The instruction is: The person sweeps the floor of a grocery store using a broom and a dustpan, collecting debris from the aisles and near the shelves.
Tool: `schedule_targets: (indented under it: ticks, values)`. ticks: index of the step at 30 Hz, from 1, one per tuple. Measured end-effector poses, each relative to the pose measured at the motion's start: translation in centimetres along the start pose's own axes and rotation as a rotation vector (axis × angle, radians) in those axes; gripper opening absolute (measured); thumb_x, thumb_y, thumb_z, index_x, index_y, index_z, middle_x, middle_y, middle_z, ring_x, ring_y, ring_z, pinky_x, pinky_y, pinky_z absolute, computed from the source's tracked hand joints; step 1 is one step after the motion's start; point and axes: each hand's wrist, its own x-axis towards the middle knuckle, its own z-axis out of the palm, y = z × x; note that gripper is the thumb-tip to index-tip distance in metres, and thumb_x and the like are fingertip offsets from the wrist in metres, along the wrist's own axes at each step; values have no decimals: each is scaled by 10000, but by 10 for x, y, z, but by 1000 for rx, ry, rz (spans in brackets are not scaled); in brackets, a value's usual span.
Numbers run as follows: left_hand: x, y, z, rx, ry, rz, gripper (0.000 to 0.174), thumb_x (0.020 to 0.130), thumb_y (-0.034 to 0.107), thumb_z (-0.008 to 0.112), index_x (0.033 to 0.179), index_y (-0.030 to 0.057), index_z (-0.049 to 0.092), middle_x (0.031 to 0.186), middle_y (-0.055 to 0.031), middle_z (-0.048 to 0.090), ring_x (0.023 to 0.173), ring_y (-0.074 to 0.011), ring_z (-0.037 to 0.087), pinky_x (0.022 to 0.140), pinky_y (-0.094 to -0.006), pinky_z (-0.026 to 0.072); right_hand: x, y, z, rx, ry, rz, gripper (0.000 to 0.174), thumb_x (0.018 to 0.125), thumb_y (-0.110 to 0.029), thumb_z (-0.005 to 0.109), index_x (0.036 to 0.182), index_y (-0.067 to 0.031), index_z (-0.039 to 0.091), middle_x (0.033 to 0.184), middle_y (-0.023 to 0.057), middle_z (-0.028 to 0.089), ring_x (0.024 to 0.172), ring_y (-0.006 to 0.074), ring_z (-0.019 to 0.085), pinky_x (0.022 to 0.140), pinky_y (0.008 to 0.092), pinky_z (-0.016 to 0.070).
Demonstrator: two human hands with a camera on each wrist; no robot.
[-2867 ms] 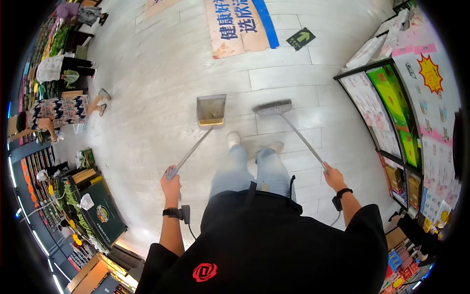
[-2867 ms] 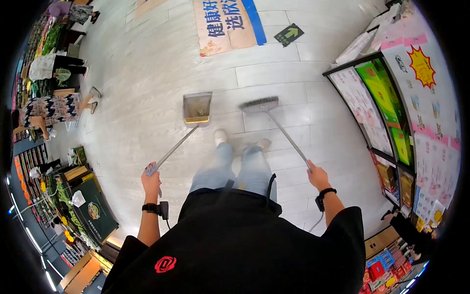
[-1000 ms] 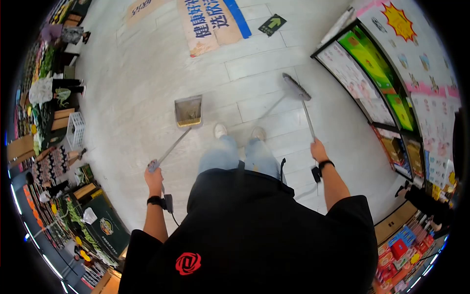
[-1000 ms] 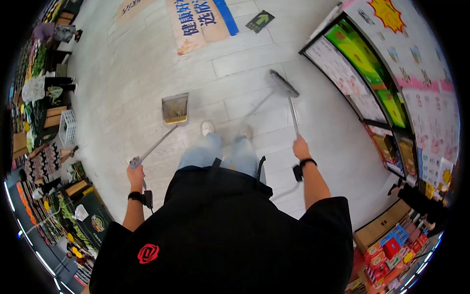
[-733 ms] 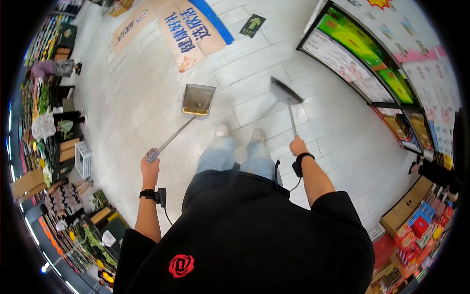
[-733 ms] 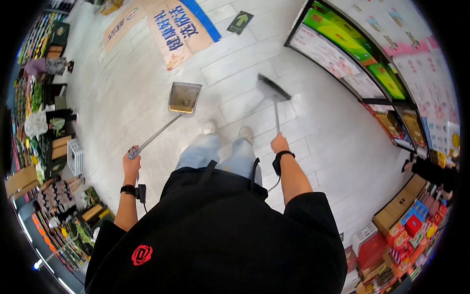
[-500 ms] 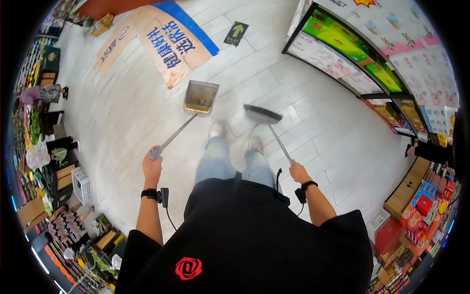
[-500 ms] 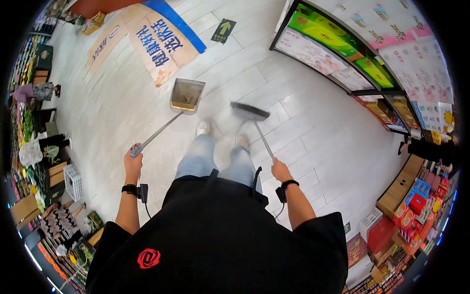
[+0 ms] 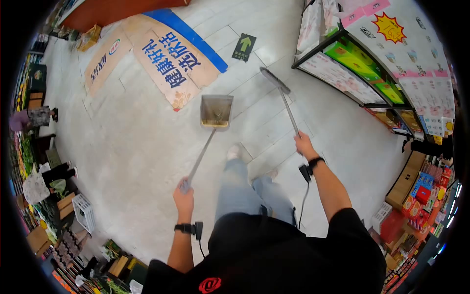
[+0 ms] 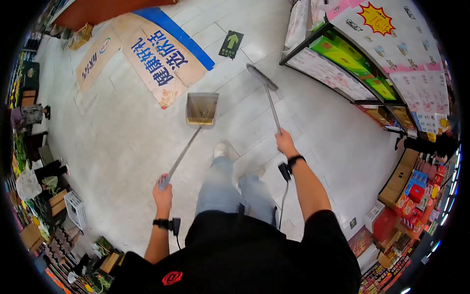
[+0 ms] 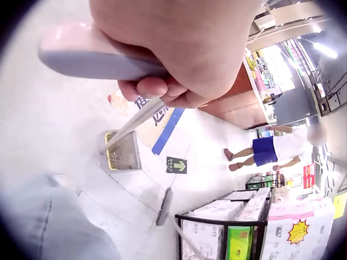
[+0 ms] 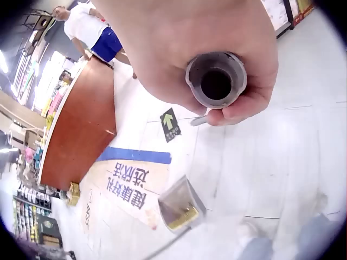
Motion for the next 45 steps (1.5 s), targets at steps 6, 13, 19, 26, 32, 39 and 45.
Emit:
schedule_targets:
  ticks: [6, 13, 19, 26, 32, 39, 45]
  values:
    - [1, -11, -31, 63, -3, -1, 438, 767, -34, 511, 1193, 15, 606, 715, -11, 538, 466, -81, 437, 406, -243, 358, 85, -110, 90, -74, 47, 0, 294, 926, -209, 551, 1159, -31, 545, 626, 85, 546, 488, 239, 560, 455, 388, 470]
    - [17, 31, -49, 66, 7, -199, 378, 770, -51, 523, 1132, -2, 618, 789, -17, 560, 504, -66, 451, 425, -238, 368, 4, -32, 71, -838, -7, -171, 509, 895, -204, 514, 1398, -200, 442, 972, 168, 681, 900, 355, 661, 756, 508, 525]
    - [56, -14, -59, 227, -10, -58, 434, 777, -23, 532, 1204, -18, 606, 1000, -114, 678, 894, -195, 661, 774, -295, 518, -129, 70, 8, -929, -128, 56, 526, 902, -212, 500, 1423, -224, 430, 978, 181, 687, 882, 373, 666, 775, 510, 529]
    - [93, 1, -46, 295, -223, 41, 445, 788, -31, 544, 1230, -30, 593, 1169, -158, 658, 1073, -240, 626, 925, -329, 474, -258, 123, -8, -412, 211, 168, 452, 927, -213, 513, 1371, -126, 509, 1015, 220, 675, 926, 426, 636, 833, 508, 507]
    - [100, 74, -22, 321, -304, -3, 405, 772, -63, 504, 1161, -16, 605, 1002, -91, 648, 579, -101, 505, 512, -254, 432, -138, 151, 24, -206, 358, 191, 250, 918, -171, 481, 1033, 33, 566, 961, 303, 653, 888, 431, 662, 745, 493, 541]
    - [89, 94, -3, 178, -245, 20, 390, 761, -52, 503, 1132, 8, 609, 813, -39, 589, 481, -66, 426, 417, -221, 342, -109, 132, 81, 120, 180, 475, 230, 874, -98, 494, 968, 108, 532, 687, 246, 621, 534, 326, 646, 449, 431, 508]
    - [88, 83, 8, 41, -222, -33, 392, 769, -42, 513, 1148, -3, 605, 804, -23, 574, 489, -66, 435, 411, -227, 347, -209, 100, 99, 367, 65, 454, 300, 930, -123, 483, 1194, 5, 540, 603, 88, 504, 398, 197, 495, 384, 363, 432]
